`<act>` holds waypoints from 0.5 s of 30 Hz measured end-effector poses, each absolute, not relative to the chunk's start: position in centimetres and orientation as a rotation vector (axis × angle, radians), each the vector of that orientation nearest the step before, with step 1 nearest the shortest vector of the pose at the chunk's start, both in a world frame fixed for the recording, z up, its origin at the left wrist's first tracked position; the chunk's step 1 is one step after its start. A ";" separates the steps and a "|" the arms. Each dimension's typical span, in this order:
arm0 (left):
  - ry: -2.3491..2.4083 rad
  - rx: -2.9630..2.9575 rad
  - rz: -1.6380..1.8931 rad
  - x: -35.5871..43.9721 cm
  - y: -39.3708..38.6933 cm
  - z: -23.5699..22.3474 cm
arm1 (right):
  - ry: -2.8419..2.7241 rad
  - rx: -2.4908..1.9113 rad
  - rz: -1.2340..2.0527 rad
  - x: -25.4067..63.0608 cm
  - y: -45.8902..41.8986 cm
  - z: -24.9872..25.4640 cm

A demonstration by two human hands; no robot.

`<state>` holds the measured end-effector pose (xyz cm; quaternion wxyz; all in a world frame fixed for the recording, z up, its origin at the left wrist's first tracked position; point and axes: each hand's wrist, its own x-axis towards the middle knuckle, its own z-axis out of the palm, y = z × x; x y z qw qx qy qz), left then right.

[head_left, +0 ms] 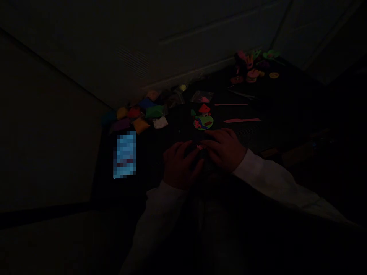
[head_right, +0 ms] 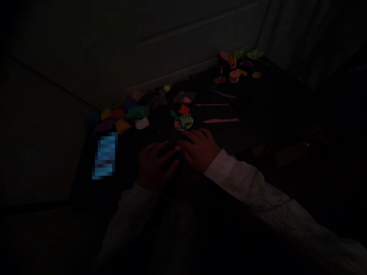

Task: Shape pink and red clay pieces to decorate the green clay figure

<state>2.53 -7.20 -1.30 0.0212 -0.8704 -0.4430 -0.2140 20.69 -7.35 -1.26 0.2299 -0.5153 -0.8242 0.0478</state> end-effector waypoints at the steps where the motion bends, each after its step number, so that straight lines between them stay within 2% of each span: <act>1: -1.374 -2.698 -0.661 2.5 -7.2 -1.3 | -2.266 -1.419 0.132 20.7 -7.4 -1.3; 15: -1.371 -2.704 -0.646 2.8 -7.2 -1.4 | -2.228 -1.495 0.122 20.8 -7.4 -1.3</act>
